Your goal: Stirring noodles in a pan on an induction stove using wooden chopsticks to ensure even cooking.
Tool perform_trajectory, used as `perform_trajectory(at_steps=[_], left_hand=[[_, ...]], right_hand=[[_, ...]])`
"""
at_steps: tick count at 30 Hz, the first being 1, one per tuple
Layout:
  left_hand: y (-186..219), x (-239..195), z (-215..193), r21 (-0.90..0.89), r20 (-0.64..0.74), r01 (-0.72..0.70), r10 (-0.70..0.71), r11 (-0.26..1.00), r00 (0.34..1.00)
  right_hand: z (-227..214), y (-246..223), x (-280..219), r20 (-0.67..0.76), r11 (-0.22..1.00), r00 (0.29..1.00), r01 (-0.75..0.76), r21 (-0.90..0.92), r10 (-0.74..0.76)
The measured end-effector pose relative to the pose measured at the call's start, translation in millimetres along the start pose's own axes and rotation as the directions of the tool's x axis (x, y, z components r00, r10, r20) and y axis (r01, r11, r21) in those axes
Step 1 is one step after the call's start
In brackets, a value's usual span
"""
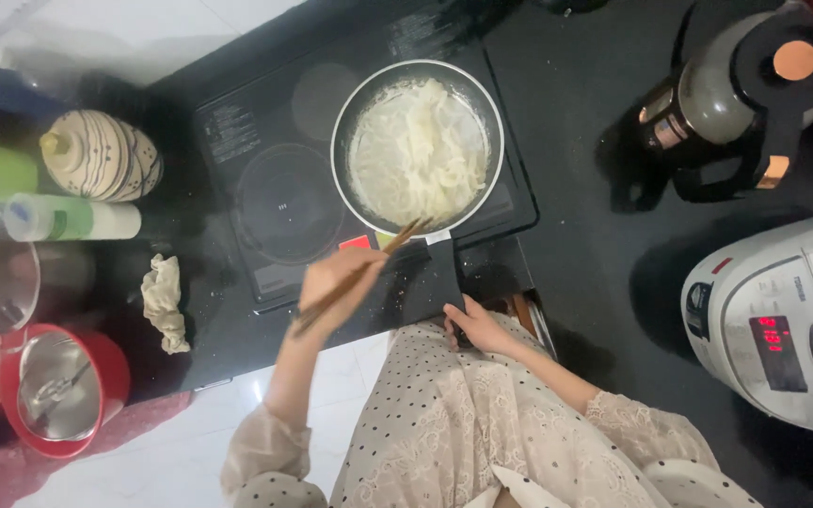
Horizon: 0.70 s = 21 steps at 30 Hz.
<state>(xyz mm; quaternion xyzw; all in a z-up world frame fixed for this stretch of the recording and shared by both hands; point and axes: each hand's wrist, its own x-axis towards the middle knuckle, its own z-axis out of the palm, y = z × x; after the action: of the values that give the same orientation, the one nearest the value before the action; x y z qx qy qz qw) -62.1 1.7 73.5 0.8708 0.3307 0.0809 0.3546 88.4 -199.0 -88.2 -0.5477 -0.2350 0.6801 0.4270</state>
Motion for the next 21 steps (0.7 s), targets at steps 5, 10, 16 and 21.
perform_trajectory(at_steps=[5, 10, 16, 21], left_hand=[[20, 37, -39, 0.068, 0.16, 0.044, -0.055, 0.997, 0.986], [-40, 81, -35, 0.091, 0.048, -0.108, 0.104, 0.99, 0.993], [-40, 149, -47, 0.164, -0.123, -0.202, 0.223, 0.966, 0.967], [-31, 182, -38, 0.078, -0.068, -0.057, 0.062, 0.995, 0.996]], right_hand=[[-4, 26, 10, 0.014, 0.998, 0.998, -0.054, 0.043, 0.054], [1, 6, 2, 0.007, 0.995, 0.998, -0.071, 0.072, 0.07], [-2, 14, 6, 0.023, 0.995, 0.997, -0.075, 0.064, 0.074], [-1, 8, 1, 0.03, 0.993, 0.998, -0.065, 0.097, 0.062]])
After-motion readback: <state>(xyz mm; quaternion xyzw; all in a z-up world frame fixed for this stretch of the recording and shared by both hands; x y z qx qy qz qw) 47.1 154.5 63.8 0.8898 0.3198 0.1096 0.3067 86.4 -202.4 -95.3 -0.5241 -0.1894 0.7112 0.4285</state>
